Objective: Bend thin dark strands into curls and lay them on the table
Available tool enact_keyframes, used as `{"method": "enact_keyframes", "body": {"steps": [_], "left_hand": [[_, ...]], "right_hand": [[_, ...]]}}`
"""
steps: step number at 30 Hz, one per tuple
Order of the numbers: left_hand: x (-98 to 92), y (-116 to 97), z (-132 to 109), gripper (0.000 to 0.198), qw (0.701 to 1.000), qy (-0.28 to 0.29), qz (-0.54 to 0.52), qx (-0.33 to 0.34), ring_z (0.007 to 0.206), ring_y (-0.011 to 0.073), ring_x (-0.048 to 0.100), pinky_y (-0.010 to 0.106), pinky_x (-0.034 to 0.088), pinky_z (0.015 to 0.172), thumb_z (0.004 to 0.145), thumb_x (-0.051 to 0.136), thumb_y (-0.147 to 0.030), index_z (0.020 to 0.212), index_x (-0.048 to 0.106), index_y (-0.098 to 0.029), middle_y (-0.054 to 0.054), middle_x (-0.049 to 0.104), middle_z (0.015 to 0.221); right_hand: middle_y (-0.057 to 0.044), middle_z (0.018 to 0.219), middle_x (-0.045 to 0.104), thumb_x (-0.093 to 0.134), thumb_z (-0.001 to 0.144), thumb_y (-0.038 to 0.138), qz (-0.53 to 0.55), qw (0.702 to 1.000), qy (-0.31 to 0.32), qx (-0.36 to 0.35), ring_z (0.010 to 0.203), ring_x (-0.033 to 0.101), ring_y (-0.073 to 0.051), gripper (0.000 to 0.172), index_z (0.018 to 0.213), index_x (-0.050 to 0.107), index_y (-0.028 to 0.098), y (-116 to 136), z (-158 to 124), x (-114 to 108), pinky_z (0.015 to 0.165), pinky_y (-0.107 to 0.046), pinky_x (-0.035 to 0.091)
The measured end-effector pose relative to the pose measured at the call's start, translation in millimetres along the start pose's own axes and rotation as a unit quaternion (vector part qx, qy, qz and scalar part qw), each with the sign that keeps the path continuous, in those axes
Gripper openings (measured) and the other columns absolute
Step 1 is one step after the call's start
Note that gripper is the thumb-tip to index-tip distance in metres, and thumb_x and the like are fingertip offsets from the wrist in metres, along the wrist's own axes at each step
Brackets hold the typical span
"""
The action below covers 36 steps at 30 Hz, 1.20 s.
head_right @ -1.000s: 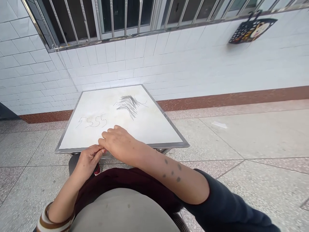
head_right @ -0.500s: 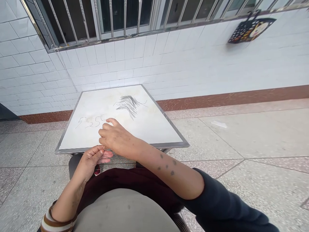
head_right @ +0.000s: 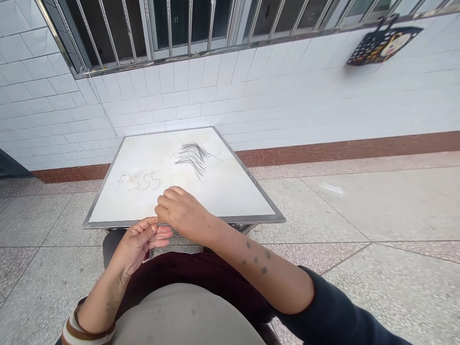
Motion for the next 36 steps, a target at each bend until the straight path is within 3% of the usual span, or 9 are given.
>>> {"method": "enact_keyframes", "body": {"steps": [9,20,28,36], "left_hand": [[-2.9,-6,0,0.034,0.996,-0.057,0.018,0.067,0.095,0.0250,0.070,0.034,0.056,0.081,0.078,0.073,-0.041,0.099,0.072,-0.014,0.012,0.075,0.097],[-0.9,-22,-5,0.039,0.987,-0.090,0.068,0.111,0.091,0.0257,0.071,0.036,0.059,0.078,0.080,0.070,-0.040,0.108,0.072,-0.012,0.011,0.075,0.096],[-8.3,-17,-5,0.041,0.987,-0.106,0.063,0.105,0.090,0.0258,0.072,0.035,0.060,0.076,0.080,0.070,-0.040,0.109,0.072,-0.013,0.011,0.075,0.095],[-10.4,-15,-8,0.040,0.986,-0.118,0.063,0.101,0.089,0.0264,0.072,0.037,0.060,0.077,0.078,0.072,-0.041,0.105,0.073,-0.012,0.012,0.076,0.092]], "right_hand": [[-0.003,0.071,0.049,0.046,0.092,0.010,0.069,0.990,-0.041,0.113,0.067,0.040,-0.015,0.025,0.070,0.055,0.016,-2,-10,6,0.059,-0.028,0.028],[-0.001,0.070,0.052,0.051,0.089,0.009,0.050,0.975,-0.111,0.186,0.066,0.046,-0.013,0.019,0.075,0.060,0.017,1,-14,8,0.054,-0.026,0.030],[-0.001,0.073,0.053,0.046,0.091,0.008,0.101,0.973,-0.103,0.179,0.069,0.048,-0.013,0.022,0.077,0.059,0.017,1,-11,20,0.056,-0.024,0.035],[-0.003,0.078,0.058,0.048,0.093,0.014,0.193,0.968,-0.114,0.112,0.072,0.049,-0.014,0.018,0.083,0.062,0.016,-1,-10,23,0.062,-0.025,0.040]]}}
Point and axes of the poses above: each hand's wrist, its own z-axis towards the middle knuckle, its own x-axis out of the palm, y = z × x, the point moved 9 cm from there along z, towards the middle knuckle
